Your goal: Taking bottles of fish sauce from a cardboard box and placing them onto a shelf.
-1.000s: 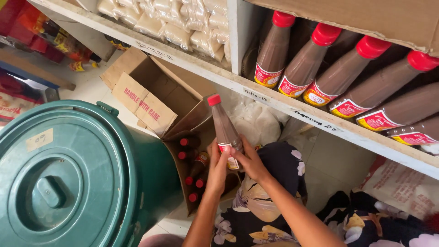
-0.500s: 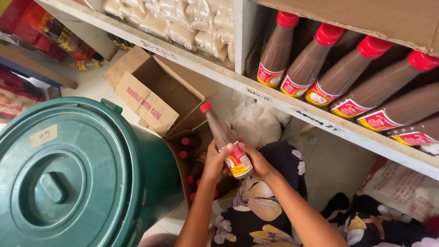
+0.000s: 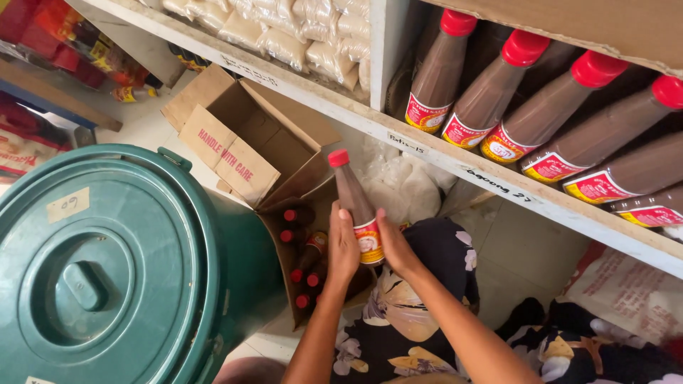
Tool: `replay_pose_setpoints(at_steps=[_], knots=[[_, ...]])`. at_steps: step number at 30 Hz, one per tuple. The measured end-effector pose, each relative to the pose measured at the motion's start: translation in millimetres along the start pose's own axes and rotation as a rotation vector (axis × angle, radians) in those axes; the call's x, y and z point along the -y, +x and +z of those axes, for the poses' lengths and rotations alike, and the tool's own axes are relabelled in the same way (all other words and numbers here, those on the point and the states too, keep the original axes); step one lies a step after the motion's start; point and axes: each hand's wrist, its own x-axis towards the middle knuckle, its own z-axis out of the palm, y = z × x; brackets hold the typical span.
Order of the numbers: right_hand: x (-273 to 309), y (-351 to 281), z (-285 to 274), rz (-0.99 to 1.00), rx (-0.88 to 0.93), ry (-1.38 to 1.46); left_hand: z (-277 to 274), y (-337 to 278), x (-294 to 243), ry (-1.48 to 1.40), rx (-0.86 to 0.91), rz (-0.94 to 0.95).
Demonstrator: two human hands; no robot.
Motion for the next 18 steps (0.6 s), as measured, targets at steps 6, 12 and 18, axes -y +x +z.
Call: replay_pose_setpoints(at_steps=[6, 12, 18], knots=[[-4, 5, -2, 0.145, -0.15, 0.441, 9, -8, 3, -0.196, 0.129, 0.055], [1, 0, -7, 0.069, -0.144, 0.402, 18, -9, 12, -0.379, 0.108, 0.032], [8, -15, -4, 0.059, -0.011, 0.402, 12, -14, 6, -0.407, 0.12, 0.02]])
